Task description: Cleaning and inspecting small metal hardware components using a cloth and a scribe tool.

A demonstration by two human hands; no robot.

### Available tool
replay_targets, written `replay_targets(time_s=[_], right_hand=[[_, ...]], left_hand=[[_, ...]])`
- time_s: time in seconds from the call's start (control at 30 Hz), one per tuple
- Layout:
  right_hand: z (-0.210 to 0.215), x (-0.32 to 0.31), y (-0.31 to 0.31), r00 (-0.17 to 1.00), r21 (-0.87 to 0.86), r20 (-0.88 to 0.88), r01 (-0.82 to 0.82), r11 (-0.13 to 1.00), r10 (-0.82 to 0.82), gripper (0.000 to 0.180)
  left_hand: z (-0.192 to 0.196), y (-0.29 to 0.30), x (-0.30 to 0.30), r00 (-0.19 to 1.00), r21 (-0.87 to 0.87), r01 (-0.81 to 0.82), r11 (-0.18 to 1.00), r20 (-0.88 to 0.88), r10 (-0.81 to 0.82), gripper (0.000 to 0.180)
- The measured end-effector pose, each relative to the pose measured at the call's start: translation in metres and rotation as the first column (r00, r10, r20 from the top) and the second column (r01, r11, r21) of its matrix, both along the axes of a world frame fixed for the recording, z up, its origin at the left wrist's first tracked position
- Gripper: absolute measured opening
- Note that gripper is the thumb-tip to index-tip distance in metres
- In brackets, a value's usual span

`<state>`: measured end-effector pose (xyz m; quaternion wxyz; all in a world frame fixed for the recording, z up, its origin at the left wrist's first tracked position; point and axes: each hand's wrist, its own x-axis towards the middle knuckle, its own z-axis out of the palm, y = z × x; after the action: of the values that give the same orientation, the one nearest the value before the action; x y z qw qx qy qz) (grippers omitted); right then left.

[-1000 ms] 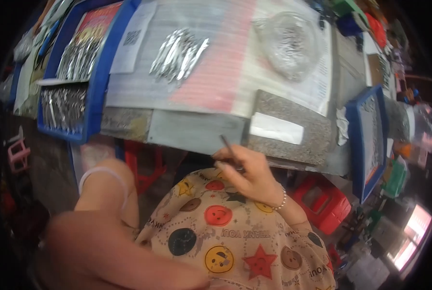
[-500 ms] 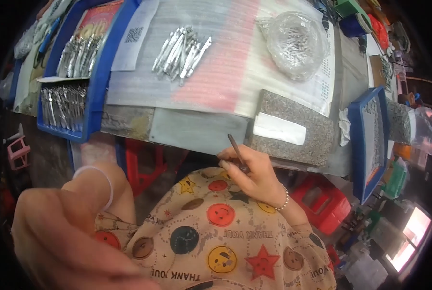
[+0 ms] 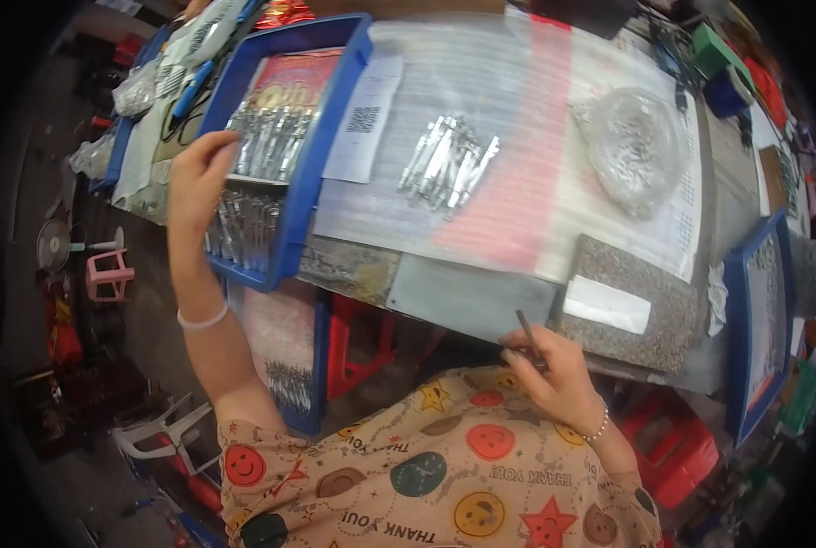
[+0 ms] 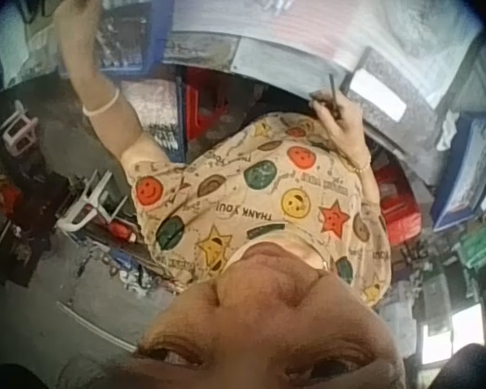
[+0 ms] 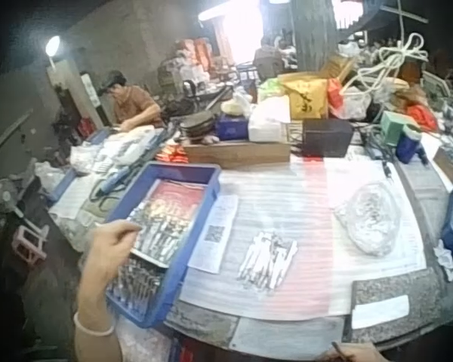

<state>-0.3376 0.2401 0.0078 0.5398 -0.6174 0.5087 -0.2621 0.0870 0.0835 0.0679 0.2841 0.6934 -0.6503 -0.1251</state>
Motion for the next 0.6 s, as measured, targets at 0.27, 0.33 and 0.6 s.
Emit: replay_targets(time_s=[0.27, 0.33, 0.6], right_hand=[[0.003, 0.004, 0.004, 0.999, -0.044, -0.033, -0.029, 0.999, 0.027, 0.013], [0.003, 0.005, 0.004, 0.999, -0.030, -0.038, -0.031, 0.999, 0.029, 0.014], [0.010, 0.005, -0.002, 0.990, -0.046, -0.106, -0.102, 0.994, 0.097, 0.017]], left_hand=[[-0.066, -0.074, 0.011, 0.863, 0.401, 0.033, 0.915, 0.451, -0.229, 0.022], [-0.073, -0.079, 0.004, 0.812, 0.378, -0.101, 0.920, 0.566, -0.143, 0.020], [-0.070, -0.088, -0.010, 0.797, 0.469, -0.044, 0.882, 0.549, -0.252, 0.025]])
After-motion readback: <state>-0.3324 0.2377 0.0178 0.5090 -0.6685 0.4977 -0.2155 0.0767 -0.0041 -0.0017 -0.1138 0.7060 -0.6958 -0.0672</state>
